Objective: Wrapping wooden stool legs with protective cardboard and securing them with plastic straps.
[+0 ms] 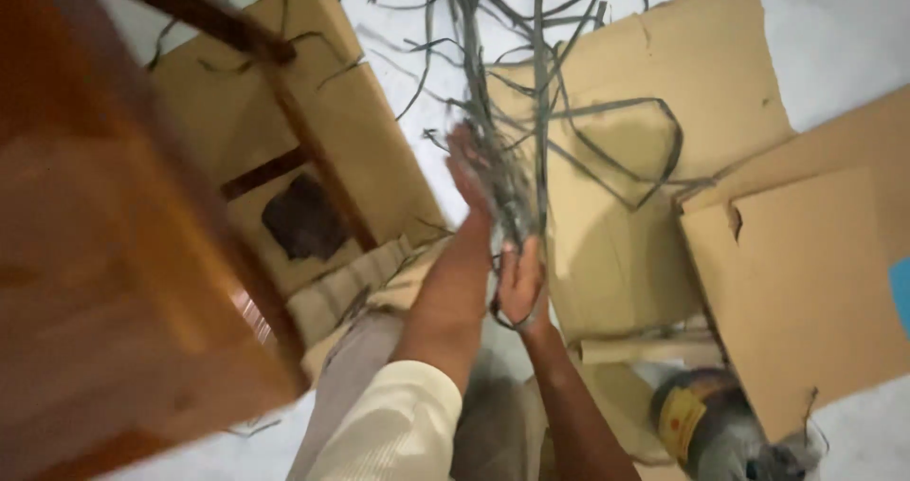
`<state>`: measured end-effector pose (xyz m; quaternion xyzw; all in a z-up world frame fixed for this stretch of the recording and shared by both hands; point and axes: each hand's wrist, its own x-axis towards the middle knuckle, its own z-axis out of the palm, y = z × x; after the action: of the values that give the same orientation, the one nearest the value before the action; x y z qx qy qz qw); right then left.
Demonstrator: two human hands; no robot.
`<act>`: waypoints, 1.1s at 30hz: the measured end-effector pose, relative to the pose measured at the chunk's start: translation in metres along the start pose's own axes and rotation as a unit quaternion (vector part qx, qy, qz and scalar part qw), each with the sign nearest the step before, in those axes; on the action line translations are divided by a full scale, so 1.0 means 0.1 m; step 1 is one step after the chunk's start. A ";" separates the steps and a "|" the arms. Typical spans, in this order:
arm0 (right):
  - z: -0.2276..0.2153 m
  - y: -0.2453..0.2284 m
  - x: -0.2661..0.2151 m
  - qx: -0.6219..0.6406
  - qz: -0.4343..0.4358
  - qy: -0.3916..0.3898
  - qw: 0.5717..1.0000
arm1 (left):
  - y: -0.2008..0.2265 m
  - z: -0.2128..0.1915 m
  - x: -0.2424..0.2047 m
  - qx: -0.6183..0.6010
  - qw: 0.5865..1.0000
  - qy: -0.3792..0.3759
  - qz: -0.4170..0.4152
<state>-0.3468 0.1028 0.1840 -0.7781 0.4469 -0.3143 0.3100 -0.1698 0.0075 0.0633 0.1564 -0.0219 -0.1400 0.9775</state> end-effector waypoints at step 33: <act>-1.08 -1.01 -1.85 -0.191 -0.009 -0.138 0.972 | 5.18 1.48 -2.23 0.771 0.574 -0.150 -0.231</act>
<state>-0.4538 0.2870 0.2875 -0.8628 0.4443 -0.1160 0.2116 -0.2579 0.4979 0.3653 0.8276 -0.2310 -0.3127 0.4049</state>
